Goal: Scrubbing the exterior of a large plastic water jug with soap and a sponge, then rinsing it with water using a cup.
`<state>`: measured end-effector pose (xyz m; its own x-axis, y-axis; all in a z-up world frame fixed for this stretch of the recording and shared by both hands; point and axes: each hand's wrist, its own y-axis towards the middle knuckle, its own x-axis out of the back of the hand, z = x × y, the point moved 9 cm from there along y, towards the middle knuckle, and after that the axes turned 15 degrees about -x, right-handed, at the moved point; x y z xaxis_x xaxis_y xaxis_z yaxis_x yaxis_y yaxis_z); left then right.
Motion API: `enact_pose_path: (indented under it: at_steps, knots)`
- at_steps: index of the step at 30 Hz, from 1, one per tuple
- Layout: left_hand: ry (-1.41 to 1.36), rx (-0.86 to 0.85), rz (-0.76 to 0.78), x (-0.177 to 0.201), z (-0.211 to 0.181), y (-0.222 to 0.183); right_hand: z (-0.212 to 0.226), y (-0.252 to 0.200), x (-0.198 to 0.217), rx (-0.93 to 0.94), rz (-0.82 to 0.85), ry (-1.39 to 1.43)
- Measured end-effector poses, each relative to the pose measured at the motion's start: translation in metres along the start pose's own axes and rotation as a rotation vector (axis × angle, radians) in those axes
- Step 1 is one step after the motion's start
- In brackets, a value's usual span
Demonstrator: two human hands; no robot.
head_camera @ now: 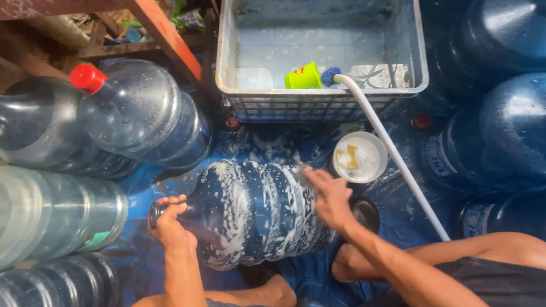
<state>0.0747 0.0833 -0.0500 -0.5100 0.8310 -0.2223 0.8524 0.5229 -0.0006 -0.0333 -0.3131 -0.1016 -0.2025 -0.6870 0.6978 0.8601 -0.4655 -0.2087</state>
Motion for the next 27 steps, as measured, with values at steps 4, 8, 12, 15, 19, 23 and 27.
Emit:
enact_pose_path:
  at_steps: [4,8,12,15,19,23,27]
  knots:
    - [-0.001,-0.026,0.043,0.003,-0.004,-0.003,0.064,-0.05,0.024,0.165,-0.039,-0.102]
    - [-0.057,-0.053,0.131,-0.005,-0.005,-0.002,-0.023,0.004,0.002,-0.083,0.02,-0.273]
    - [-0.102,-0.057,0.208,-0.021,-0.009,-0.013,0.034,-0.013,0.017,-0.104,0.202,-0.186]
    - [-0.098,-0.099,0.215,-0.011,0.001,0.0,0.064,-0.033,0.019,-0.012,0.098,-0.102]
    - [-0.083,-0.105,0.183,-0.006,0.002,0.001,-0.007,-0.003,0.005,-0.194,0.19,-0.261]
    - [-0.048,-0.126,0.22,-0.018,0.001,-0.002,0.001,-0.002,-0.009,-0.27,0.352,-0.134]
    - [-0.016,-0.144,0.206,-0.005,0.005,0.005,0.055,-0.028,0.009,-0.067,0.271,-0.093]
